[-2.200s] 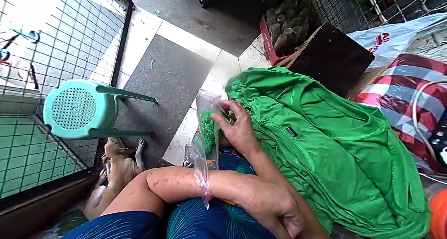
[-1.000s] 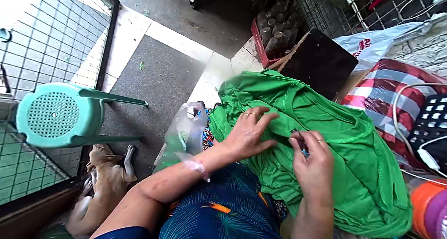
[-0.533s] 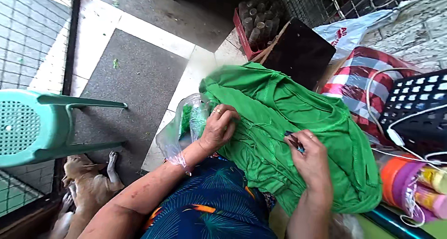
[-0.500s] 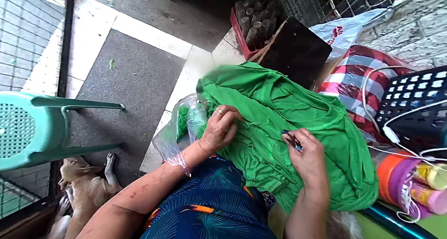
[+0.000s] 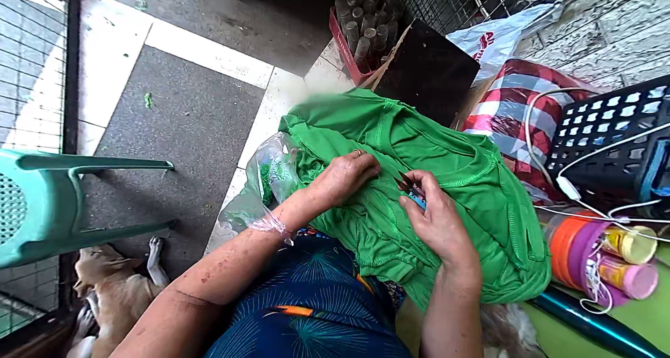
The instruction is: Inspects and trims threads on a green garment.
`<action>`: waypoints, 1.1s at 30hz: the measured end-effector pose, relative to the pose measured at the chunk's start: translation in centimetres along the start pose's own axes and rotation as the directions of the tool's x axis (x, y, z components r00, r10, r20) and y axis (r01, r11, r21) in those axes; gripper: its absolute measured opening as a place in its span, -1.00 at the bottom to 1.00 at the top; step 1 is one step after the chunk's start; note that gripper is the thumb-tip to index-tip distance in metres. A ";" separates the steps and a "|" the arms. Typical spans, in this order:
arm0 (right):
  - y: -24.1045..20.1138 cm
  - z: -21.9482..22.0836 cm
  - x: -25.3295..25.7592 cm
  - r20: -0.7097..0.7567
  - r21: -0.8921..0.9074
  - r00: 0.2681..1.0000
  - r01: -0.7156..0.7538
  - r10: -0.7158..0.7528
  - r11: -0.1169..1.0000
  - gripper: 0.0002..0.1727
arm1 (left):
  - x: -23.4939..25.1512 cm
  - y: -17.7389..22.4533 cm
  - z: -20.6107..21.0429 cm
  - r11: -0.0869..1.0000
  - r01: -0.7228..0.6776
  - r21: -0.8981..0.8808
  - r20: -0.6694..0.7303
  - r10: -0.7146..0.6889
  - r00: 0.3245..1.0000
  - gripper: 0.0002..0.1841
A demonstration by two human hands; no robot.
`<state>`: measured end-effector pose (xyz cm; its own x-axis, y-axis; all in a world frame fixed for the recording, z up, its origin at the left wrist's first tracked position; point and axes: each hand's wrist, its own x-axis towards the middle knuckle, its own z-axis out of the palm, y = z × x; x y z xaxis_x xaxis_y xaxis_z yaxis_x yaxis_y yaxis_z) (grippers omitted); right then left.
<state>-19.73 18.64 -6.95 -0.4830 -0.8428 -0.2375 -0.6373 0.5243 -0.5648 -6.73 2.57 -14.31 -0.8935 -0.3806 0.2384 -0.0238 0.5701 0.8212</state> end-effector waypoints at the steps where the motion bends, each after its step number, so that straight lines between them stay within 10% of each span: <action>1: -0.1 -0.2 0.0 0.007 -0.033 1.000 0.007 -0.007 0.999 -0.62 | 0.0 0.0 -0.1 1.000 0.006 -0.009 0.005 -0.006 1.000 -0.88; 17: -2.4 -0.1 1.8 0.118 -0.316 0.993 0.048 -0.011 0.948 -0.75 | -0.7 -0.6 1.2 0.997 -0.074 -0.018 -0.109 0.072 0.991 -0.88; 29: -0.5 -0.2 1.6 0.076 -0.148 0.996 0.066 -0.056 0.987 -0.53 | -3.0 -0.6 -0.8 0.902 0.123 -0.415 -0.229 -0.235 0.945 -0.88; 33: -0.9 0.3 2.3 0.014 -0.269 0.986 0.166 -0.168 0.949 -0.83 | -4.3 0.0 -1.1 0.900 0.139 -0.412 -0.199 -0.238 0.951 -0.89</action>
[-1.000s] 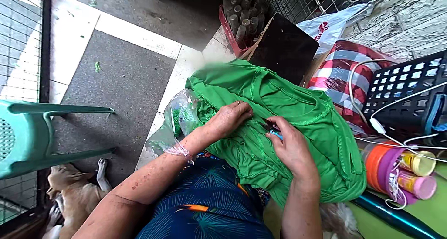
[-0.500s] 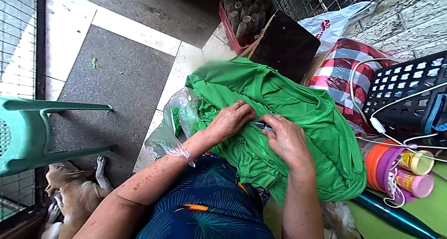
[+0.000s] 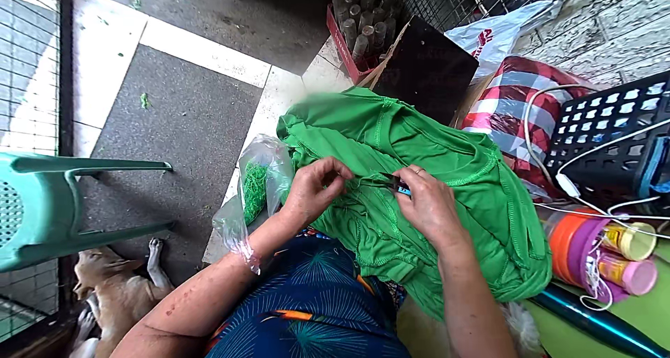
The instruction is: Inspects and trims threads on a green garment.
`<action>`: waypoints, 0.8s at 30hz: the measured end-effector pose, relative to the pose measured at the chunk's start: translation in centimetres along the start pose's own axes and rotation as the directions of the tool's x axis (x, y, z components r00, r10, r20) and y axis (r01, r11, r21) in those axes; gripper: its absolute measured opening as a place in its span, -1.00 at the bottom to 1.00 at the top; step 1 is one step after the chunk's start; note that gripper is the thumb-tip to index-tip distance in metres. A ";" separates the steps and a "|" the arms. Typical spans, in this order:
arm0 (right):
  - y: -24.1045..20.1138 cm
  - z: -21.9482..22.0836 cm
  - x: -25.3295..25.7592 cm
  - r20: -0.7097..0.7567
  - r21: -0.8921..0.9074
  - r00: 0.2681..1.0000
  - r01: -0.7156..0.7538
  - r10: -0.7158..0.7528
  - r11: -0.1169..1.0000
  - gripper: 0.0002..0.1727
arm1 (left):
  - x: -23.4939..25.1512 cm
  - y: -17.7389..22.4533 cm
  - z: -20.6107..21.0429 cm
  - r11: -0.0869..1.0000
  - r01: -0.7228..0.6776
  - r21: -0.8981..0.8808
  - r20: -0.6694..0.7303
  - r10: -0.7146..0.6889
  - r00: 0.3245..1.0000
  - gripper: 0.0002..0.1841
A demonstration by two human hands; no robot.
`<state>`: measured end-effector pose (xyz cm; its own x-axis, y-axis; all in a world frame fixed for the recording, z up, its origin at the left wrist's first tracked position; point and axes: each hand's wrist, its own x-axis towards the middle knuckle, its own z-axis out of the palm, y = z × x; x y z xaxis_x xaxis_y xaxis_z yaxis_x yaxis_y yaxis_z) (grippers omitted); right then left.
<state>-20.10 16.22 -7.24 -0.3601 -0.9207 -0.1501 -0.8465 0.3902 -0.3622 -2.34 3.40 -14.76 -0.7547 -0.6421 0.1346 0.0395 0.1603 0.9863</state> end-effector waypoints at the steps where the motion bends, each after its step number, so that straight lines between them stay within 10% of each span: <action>1: 0.0 -0.3 0.3 -0.016 -0.001 1.000 0.015 -0.015 1.000 -0.85 | -0.2 0.1 0.1 0.998 -0.047 0.046 0.017 0.047 0.999 -0.87; 11: 0.5 -2.7 3.1 0.095 0.326 0.990 -0.133 0.108 0.936 -0.81 | 3.9 1.1 3.5 0.909 -0.018 0.417 -0.068 0.051 0.996 -0.68; 18: 1.0 -2.4 1.7 -0.272 0.125 0.948 0.207 -0.168 0.970 -0.86 | 6.6 1.5 2.1 0.849 -0.062 0.525 -0.039 0.097 0.995 -0.83; 24: 2.6 1.9 -0.3 -0.069 0.236 0.935 0.355 -0.349 0.905 -0.80 | -1.0 -3.4 0.1 0.864 -0.163 0.477 0.033 0.168 0.985 -0.88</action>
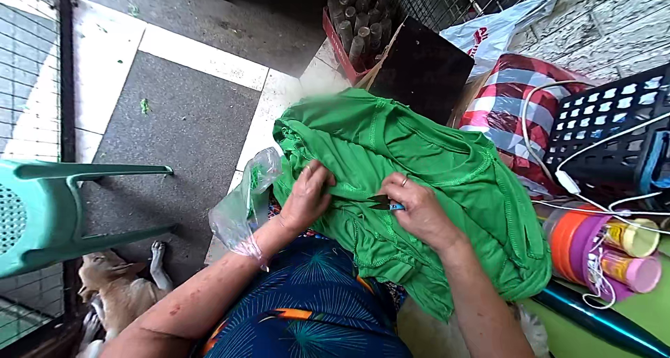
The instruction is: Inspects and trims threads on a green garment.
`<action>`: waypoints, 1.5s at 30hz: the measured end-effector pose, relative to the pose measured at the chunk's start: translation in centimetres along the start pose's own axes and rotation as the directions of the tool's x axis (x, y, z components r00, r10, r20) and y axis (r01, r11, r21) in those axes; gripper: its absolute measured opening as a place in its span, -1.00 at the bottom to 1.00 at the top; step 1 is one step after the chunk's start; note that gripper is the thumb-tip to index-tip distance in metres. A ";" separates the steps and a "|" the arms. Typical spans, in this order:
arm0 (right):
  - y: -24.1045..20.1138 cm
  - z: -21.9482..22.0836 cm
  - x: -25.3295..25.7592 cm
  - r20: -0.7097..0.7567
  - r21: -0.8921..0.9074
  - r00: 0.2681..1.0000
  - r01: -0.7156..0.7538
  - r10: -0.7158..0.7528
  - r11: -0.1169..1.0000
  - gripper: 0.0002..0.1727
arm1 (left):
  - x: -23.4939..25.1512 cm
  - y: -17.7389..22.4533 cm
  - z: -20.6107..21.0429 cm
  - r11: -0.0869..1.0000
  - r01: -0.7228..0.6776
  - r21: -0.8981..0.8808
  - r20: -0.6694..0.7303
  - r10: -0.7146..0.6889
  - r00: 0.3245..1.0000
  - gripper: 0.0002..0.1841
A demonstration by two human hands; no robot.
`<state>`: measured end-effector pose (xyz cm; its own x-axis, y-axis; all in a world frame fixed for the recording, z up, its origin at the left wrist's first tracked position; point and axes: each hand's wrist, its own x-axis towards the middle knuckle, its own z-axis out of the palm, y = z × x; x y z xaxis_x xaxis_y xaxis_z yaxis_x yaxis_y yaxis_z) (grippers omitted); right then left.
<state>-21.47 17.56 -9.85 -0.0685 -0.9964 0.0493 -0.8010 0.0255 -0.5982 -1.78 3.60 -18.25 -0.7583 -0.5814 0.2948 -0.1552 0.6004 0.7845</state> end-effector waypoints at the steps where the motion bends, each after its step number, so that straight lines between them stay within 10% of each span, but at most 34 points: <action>1: 0.3 0.3 -0.3 0.007 0.042 1.000 -0.002 0.002 0.999 -0.77 | -1.1 -0.6 0.8 1.000 -0.014 -0.017 -0.015 0.014 1.000 -0.88; 13: -0.2 -0.3 0.0 0.076 0.133 0.979 -0.197 0.188 0.971 -0.75 | 0.3 2.1 -1.3 0.956 0.003 -0.294 -0.063 -0.023 0.998 -0.79; 17: -0.2 -0.4 0.1 0.071 0.148 0.975 -0.220 0.212 0.964 -0.74 | 1.8 2.8 -0.2 0.979 0.085 -0.184 0.143 -0.059 0.988 -0.52; 22: -0.3 -0.3 0.1 0.063 0.110 0.973 -0.226 0.220 0.968 -0.76 | 1.9 2.0 0.6 0.958 0.048 -0.283 0.097 -0.021 0.995 -0.90; 28: -0.6 -0.6 0.2 0.091 0.118 0.960 -0.273 0.264 0.955 -0.69 | 2.2 1.0 -0.3 0.948 -0.053 -0.315 0.078 0.082 0.994 -0.90; 45: -4.9 3.0 0.8 -0.138 -0.407 0.970 -0.240 0.200 0.881 -0.81 | 1.6 1.0 0.2 0.975 -0.135 -0.179 0.040 0.144 0.989 -0.87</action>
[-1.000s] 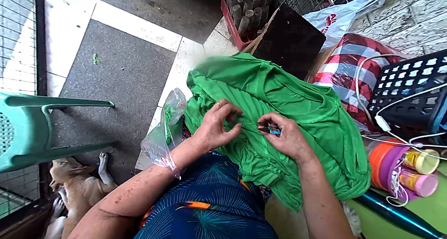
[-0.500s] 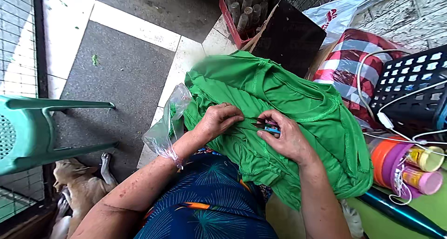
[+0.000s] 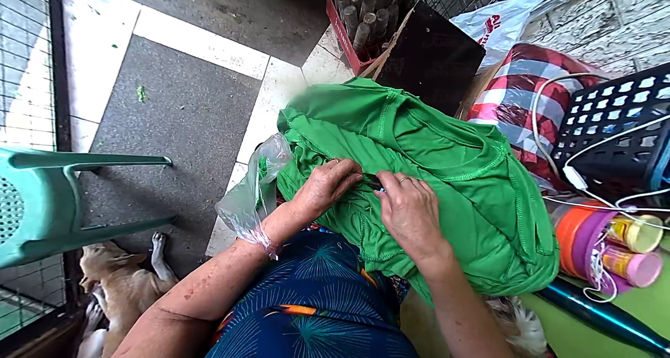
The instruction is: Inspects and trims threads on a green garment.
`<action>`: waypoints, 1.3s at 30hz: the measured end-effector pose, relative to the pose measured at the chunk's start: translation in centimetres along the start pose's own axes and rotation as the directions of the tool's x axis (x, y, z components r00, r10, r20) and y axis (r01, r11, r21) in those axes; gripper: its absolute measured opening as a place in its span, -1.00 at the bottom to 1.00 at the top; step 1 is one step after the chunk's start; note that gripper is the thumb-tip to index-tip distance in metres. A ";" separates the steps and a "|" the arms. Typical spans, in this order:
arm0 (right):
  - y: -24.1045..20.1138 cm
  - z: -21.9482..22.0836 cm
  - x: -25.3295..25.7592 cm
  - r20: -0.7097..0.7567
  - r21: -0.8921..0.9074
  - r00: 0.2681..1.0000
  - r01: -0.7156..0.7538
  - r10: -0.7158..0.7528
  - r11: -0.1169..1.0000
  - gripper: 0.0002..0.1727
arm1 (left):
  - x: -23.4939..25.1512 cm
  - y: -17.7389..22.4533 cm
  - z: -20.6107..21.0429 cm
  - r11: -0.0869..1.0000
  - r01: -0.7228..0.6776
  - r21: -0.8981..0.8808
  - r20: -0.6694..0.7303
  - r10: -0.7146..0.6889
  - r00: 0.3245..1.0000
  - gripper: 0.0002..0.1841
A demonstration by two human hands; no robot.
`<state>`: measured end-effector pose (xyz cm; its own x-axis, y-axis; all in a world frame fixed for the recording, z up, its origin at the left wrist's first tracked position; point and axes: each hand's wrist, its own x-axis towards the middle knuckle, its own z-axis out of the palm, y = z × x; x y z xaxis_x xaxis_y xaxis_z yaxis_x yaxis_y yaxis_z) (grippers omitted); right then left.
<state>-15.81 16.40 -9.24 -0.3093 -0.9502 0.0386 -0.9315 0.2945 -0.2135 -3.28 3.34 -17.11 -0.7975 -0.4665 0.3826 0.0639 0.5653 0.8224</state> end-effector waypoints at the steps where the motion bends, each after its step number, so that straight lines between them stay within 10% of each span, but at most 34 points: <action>1: -0.1 0.2 0.1 -0.007 -0.013 1.000 0.010 -0.010 1.000 -0.82 | -0.1 0.0 0.1 1.000 -0.004 0.006 -0.014 0.004 1.000 -0.88; 18: 0.5 0.9 0.3 -0.032 -0.035 0.996 0.077 -0.078 0.996 -0.85 | -1.1 0.1 0.9 0.972 0.157 -0.177 -0.101 -0.177 0.979 -0.84; 24: 1.4 0.2 0.3 -0.008 0.234 1.000 0.029 -0.027 0.972 -0.74 | -1.1 0.9 0.2 0.672 0.454 -0.585 0.033 -0.540 0.841 -0.91; 35: -1.3 0.1 1.3 0.046 -0.058 0.996 0.082 -0.080 0.995 -0.87 | -1.6 1.1 0.3 0.753 0.357 -0.553 -0.028 -0.445 0.895 -0.92; 39: -0.3 -0.3 1.5 0.079 0.104 0.997 -0.034 0.025 0.994 -0.86 | -1.7 1.3 -0.2 0.680 0.423 -0.598 0.033 -0.507 0.861 -0.88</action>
<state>-16.05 14.91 -8.79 -0.3168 -0.9475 -0.0439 -0.8955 0.3140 -0.3154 -1.67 4.73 -16.57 -0.7389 -0.6662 -0.1013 0.0649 -0.2200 0.9733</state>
